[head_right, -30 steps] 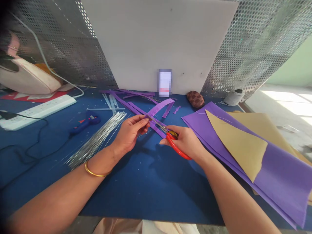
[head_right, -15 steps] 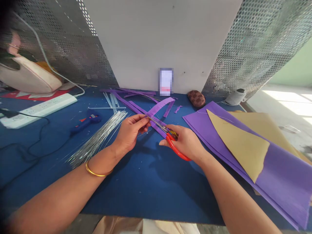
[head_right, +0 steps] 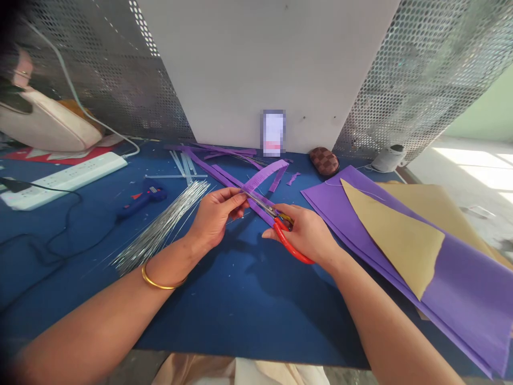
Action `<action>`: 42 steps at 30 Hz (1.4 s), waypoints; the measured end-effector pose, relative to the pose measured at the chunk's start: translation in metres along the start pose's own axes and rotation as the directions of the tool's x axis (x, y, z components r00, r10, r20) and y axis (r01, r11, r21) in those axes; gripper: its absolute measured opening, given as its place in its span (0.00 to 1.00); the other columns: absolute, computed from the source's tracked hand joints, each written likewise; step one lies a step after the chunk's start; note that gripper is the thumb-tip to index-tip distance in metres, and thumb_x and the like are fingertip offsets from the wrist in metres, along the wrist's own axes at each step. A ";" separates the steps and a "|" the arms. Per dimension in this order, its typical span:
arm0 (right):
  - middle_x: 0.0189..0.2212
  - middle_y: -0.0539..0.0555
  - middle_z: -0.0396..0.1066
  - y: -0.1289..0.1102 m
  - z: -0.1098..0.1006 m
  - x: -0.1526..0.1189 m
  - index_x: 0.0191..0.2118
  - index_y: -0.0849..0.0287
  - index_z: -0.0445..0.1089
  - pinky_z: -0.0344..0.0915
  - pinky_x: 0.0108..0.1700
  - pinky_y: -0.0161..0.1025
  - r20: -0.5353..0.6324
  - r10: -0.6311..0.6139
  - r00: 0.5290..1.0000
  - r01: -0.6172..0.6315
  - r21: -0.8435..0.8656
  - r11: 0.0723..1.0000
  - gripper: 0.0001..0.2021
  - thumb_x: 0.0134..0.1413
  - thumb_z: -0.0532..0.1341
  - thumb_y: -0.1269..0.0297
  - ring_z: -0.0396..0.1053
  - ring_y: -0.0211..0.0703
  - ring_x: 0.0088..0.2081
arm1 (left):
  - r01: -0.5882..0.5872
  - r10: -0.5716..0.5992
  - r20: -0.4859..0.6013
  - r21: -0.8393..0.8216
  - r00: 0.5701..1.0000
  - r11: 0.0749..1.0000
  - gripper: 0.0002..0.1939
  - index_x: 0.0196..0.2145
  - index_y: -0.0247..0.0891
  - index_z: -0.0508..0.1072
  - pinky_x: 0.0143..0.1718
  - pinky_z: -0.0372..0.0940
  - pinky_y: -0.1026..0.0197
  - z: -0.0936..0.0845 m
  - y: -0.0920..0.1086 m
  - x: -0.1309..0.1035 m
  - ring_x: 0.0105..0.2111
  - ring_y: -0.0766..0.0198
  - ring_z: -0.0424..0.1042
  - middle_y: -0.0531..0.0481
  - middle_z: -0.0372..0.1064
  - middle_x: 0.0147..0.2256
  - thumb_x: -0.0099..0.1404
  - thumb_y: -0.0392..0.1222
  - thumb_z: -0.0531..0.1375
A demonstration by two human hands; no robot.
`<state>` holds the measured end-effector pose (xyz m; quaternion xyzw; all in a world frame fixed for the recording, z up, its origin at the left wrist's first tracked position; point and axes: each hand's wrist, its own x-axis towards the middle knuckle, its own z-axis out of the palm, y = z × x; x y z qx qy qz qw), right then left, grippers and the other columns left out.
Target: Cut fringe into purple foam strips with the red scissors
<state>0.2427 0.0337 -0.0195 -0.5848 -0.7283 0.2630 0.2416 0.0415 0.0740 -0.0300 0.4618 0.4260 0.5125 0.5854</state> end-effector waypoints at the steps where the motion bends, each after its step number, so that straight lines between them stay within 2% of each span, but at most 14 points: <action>1: 0.26 0.48 0.68 0.000 0.000 0.000 0.52 0.55 0.72 0.58 0.28 0.34 0.005 0.000 1.000 0.000 0.011 1.000 0.29 0.46 0.67 0.47 0.60 0.39 0.27 | 0.001 -0.001 0.003 0.002 1.000 1.000 0.08 0.29 0.36 0.76 0.25 0.56 0.64 0.000 0.000 0.000 0.21 0.71 0.64 0.52 0.71 0.24 0.55 0.43 0.67; 14: 0.22 0.46 0.62 0.000 -0.004 0.000 0.46 0.55 0.74 0.56 0.26 0.33 0.030 0.038 0.999 -0.040 0.051 0.998 0.25 0.43 0.68 0.47 0.54 0.36 0.24 | 0.010 -0.010 0.004 -0.002 1.000 1.000 0.08 0.29 0.36 0.77 0.23 0.54 0.64 0.001 0.001 0.000 0.20 0.70 0.64 0.51 0.72 0.24 0.54 0.44 0.67; 31: 0.21 0.46 0.61 0.000 -0.005 0.000 0.43 0.57 0.75 0.55 0.25 0.34 0.044 0.039 0.998 -0.041 0.055 0.998 0.24 0.43 0.67 0.45 0.53 0.36 0.24 | 0.041 -0.041 0.013 -0.034 0.999 0.999 0.08 0.29 0.35 0.76 0.24 0.54 0.65 -0.001 0.000 0.000 0.21 0.71 0.65 0.51 0.72 0.24 0.54 0.43 0.67; 37: 0.21 0.46 0.62 0.000 -0.005 0.000 0.46 0.58 0.74 0.55 0.25 0.34 0.054 0.060 0.997 -0.063 0.061 0.996 0.27 0.42 0.68 0.45 0.54 0.36 0.23 | 0.048 -0.048 0.008 -0.027 0.999 0.998 0.09 0.28 0.35 0.76 0.24 0.55 0.64 0.000 -0.001 0.000 0.21 0.70 0.65 0.51 0.71 0.24 0.53 0.43 0.67; 42: 0.21 0.46 0.61 0.003 -0.005 0.001 0.43 0.57 0.75 0.55 0.24 0.33 0.065 0.053 0.996 -0.058 0.078 0.995 0.25 0.42 0.68 0.46 0.52 0.36 0.23 | 0.047 -0.047 0.024 -0.028 0.999 0.998 0.08 0.28 0.36 0.76 0.24 0.54 0.65 -0.001 -0.001 0.001 0.21 0.71 0.65 0.52 0.71 0.23 0.54 0.43 0.67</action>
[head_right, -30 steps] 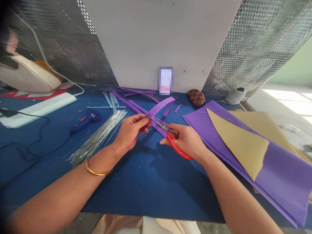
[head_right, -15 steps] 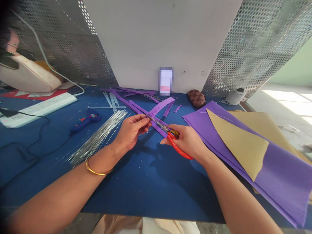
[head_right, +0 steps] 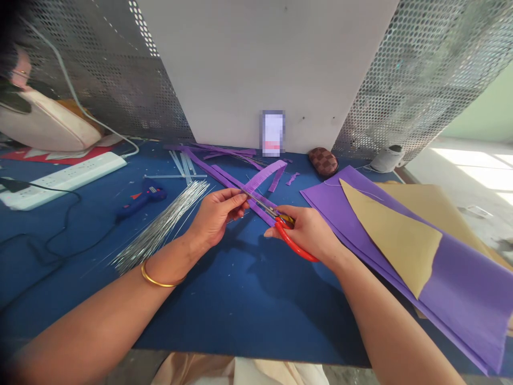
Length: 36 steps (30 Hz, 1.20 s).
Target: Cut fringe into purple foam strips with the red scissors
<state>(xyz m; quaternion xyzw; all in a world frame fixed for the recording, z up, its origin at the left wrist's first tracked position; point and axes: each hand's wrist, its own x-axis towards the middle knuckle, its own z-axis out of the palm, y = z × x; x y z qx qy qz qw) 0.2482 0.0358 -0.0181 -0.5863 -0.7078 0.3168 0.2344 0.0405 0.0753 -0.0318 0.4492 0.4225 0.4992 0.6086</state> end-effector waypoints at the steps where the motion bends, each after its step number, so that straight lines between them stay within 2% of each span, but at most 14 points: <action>1: 0.21 0.46 0.61 0.001 0.000 0.000 0.42 0.58 0.75 0.55 0.24 0.33 0.003 -0.006 1.000 0.006 0.002 1.000 0.24 0.42 0.68 0.45 0.52 0.36 0.23 | 0.001 -0.001 0.002 -0.001 1.000 1.000 0.08 0.28 0.36 0.76 0.24 0.55 0.65 0.000 0.000 0.000 0.21 0.70 0.65 0.51 0.71 0.23 0.54 0.43 0.67; 9: 0.21 0.46 0.58 0.003 -0.001 0.002 0.39 0.58 0.76 0.54 0.25 0.34 0.038 -0.020 0.999 0.018 0.045 0.999 0.22 0.42 0.67 0.46 0.51 0.36 0.24 | 0.024 -0.024 0.020 -0.023 1.000 0.999 0.08 0.26 0.37 0.76 0.25 0.56 0.65 -0.002 0.000 0.001 0.22 0.70 0.65 0.52 0.70 0.22 0.53 0.43 0.67; 19: 0.21 0.45 0.57 0.008 0.000 0.004 0.36 0.58 0.75 0.54 0.26 0.34 0.043 -0.022 0.999 0.017 0.131 0.991 0.19 0.41 0.69 0.49 0.50 0.36 0.24 | 0.000 0.001 0.053 -0.006 0.999 1.000 0.07 0.30 0.37 0.77 0.27 0.57 0.64 -0.003 0.000 0.001 0.24 0.69 0.66 0.51 0.72 0.25 0.56 0.43 0.66; 27: 0.22 0.46 0.59 0.005 -0.001 0.002 0.40 0.58 0.75 0.55 0.27 0.35 0.043 -0.010 0.999 0.004 0.136 0.991 0.22 0.41 0.69 0.49 0.52 0.37 0.25 | 0.009 -0.009 0.022 0.000 1.000 1.000 0.08 0.30 0.37 0.77 0.27 0.57 0.64 -0.002 0.001 0.001 0.24 0.69 0.66 0.51 0.72 0.25 0.54 0.44 0.67; 32: 0.21 0.45 0.57 0.006 -0.001 0.003 0.37 0.59 0.75 0.54 0.27 0.34 0.030 -0.011 0.999 0.008 0.095 0.995 0.20 0.42 0.69 0.49 0.51 0.36 0.25 | 0.008 -0.008 0.010 0.015 1.000 1.000 0.09 0.29 0.36 0.77 0.26 0.57 0.64 -0.002 0.001 0.001 0.23 0.69 0.66 0.51 0.72 0.25 0.53 0.44 0.68; 36: 0.21 0.45 0.57 0.005 0.000 0.002 0.41 0.59 0.75 0.53 0.26 0.34 0.018 -0.011 1.000 0.010 0.087 0.996 0.23 0.42 0.69 0.48 0.51 0.36 0.24 | -0.001 0.001 0.020 0.005 1.000 1.000 0.08 0.29 0.36 0.77 0.26 0.57 0.64 -0.003 0.000 0.001 0.23 0.69 0.66 0.52 0.72 0.24 0.54 0.44 0.67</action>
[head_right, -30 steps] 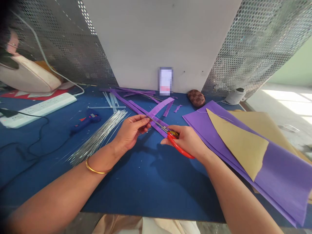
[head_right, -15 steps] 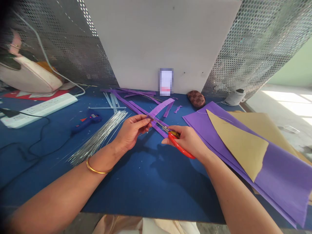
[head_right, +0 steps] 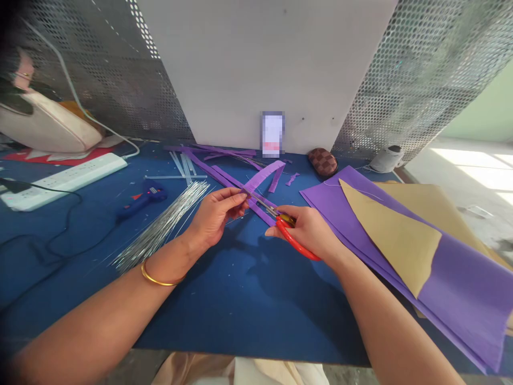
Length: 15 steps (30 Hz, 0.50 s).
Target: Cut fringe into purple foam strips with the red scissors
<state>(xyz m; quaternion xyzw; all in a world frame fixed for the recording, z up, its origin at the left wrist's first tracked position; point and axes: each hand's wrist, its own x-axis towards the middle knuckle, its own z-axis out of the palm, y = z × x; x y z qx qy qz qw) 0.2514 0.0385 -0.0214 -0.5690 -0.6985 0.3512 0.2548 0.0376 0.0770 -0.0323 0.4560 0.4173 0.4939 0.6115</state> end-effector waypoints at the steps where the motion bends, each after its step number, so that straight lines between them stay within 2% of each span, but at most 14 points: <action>1: 0.21 0.45 0.57 -0.001 0.000 -0.001 0.43 0.58 0.75 0.53 0.25 0.33 -0.009 -0.002 1.000 0.002 -0.008 1.000 0.24 0.42 0.69 0.48 0.51 0.36 0.24 | -0.006 0.006 0.004 -0.003 1.000 1.000 0.08 0.30 0.36 0.77 0.27 0.57 0.64 0.000 0.000 0.000 0.23 0.69 0.66 0.52 0.72 0.24 0.55 0.44 0.67; 6: 0.23 0.46 0.63 -0.005 0.003 -0.004 0.52 0.55 0.72 0.55 0.26 0.33 -0.042 -0.027 0.999 0.024 -0.083 0.996 0.29 0.44 0.68 0.47 0.56 0.37 0.25 | -0.045 0.045 -0.003 -0.015 0.999 0.999 0.07 0.30 0.37 0.77 0.27 0.57 0.65 0.000 -0.001 0.001 0.23 0.70 0.66 0.53 0.71 0.24 0.56 0.43 0.66; 10: 0.25 0.48 0.66 -0.006 0.005 -0.003 0.52 0.56 0.72 0.58 0.28 0.34 -0.063 -0.022 0.998 0.013 -0.147 0.989 0.30 0.43 0.68 0.46 0.59 0.39 0.27 | -0.041 0.041 -0.024 -0.008 0.999 0.999 0.07 0.29 0.36 0.77 0.26 0.57 0.65 0.000 -0.002 0.001 0.23 0.71 0.65 0.53 0.71 0.23 0.56 0.42 0.66; 15: 0.25 0.47 0.66 -0.004 0.006 -0.002 0.53 0.55 0.72 0.58 0.28 0.34 -0.061 -0.023 0.998 0.014 -0.147 0.989 0.30 0.44 0.68 0.46 0.58 0.38 0.26 | -0.039 0.039 -0.028 0.006 0.999 0.999 0.08 0.30 0.36 0.77 0.25 0.57 0.65 0.001 -0.003 0.001 0.22 0.71 0.66 0.52 0.72 0.24 0.55 0.43 0.66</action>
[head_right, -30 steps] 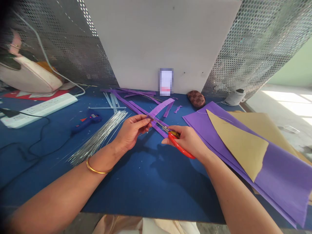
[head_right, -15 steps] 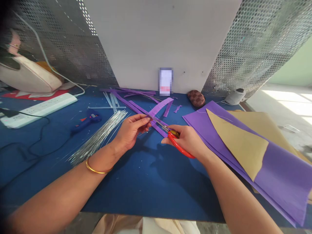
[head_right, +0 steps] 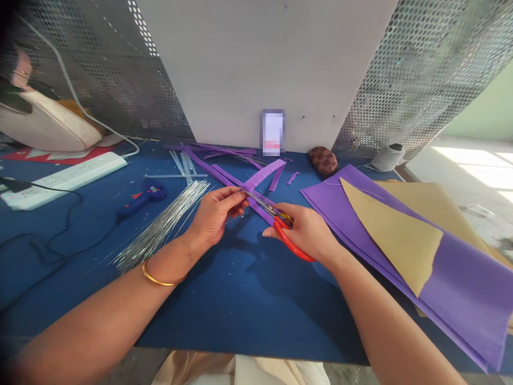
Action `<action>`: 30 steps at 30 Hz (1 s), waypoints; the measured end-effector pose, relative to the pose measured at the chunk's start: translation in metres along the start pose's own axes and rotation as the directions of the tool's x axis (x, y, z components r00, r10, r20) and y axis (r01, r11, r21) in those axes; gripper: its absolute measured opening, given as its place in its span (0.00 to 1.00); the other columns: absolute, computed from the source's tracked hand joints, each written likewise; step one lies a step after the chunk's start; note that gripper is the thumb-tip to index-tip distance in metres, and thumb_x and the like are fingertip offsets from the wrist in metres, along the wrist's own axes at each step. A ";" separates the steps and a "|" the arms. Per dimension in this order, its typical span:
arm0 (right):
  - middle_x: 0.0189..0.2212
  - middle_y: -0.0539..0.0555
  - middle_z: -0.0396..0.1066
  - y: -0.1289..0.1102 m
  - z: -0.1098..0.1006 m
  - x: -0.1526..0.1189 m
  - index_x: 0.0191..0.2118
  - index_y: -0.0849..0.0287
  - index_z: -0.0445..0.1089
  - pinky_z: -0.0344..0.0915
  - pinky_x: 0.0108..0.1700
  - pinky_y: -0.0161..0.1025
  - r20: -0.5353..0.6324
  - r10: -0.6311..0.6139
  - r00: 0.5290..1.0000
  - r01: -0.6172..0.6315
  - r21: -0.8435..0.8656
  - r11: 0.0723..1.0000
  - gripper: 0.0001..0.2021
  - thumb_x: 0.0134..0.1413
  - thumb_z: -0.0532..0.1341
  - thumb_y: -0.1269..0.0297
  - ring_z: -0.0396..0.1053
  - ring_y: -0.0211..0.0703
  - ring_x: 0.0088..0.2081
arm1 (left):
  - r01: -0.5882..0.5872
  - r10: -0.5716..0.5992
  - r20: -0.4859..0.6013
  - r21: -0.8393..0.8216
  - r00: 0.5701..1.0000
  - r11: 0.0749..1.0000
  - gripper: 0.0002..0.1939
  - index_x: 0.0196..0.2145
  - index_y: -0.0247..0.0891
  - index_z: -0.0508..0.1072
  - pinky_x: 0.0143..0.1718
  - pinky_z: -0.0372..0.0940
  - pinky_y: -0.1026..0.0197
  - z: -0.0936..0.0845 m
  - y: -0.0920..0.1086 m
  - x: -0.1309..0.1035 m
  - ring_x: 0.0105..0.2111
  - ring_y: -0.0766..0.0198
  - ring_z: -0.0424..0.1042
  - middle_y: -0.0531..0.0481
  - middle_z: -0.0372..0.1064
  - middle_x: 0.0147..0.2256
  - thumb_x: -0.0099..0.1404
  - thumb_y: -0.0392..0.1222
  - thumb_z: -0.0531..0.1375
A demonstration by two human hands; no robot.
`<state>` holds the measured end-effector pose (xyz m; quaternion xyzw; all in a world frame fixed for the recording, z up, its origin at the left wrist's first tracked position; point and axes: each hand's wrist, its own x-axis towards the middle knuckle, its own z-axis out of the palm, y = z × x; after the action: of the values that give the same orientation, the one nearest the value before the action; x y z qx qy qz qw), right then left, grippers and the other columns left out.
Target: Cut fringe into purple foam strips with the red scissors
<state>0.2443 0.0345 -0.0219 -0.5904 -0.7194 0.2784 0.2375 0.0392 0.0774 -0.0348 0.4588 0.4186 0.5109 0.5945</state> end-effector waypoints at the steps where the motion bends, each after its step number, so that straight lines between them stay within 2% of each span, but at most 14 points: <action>1: 0.25 0.47 0.66 0.000 0.000 0.000 0.52 0.55 0.72 0.58 0.27 0.34 0.004 0.001 1.000 -0.001 0.004 1.000 0.30 0.44 0.68 0.46 0.58 0.38 0.26 | 0.000 0.000 -0.001 0.000 1.000 1.000 0.08 0.30 0.36 0.77 0.25 0.57 0.65 0.000 0.000 0.000 0.22 0.71 0.66 0.52 0.72 0.24 0.55 0.43 0.66; 12: 0.21 0.44 0.60 -0.001 -0.003 0.000 0.47 0.56 0.74 0.55 0.25 0.33 0.038 0.027 0.999 -0.030 0.100 0.995 0.25 0.43 0.69 0.49 0.53 0.36 0.24 | 0.008 -0.008 -0.002 -0.025 1.000 1.000 0.07 0.29 0.36 0.76 0.25 0.57 0.65 0.001 0.000 -0.001 0.22 0.71 0.65 0.53 0.71 0.23 0.55 0.42 0.66; 30: 0.21 0.45 0.60 -0.002 -0.004 0.000 0.47 0.57 0.75 0.55 0.26 0.33 0.040 0.050 0.998 -0.054 0.100 0.994 0.27 0.40 0.70 0.48 0.53 0.36 0.24 | 0.035 -0.034 0.023 -0.037 0.999 0.999 0.08 0.29 0.37 0.76 0.26 0.57 0.65 -0.001 0.001 0.000 0.22 0.71 0.65 0.53 0.70 0.23 0.55 0.44 0.67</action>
<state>0.2455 0.0347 -0.0173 -0.5909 -0.6931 0.3314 0.2463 0.0381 0.0771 -0.0335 0.4459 0.4099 0.5032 0.6163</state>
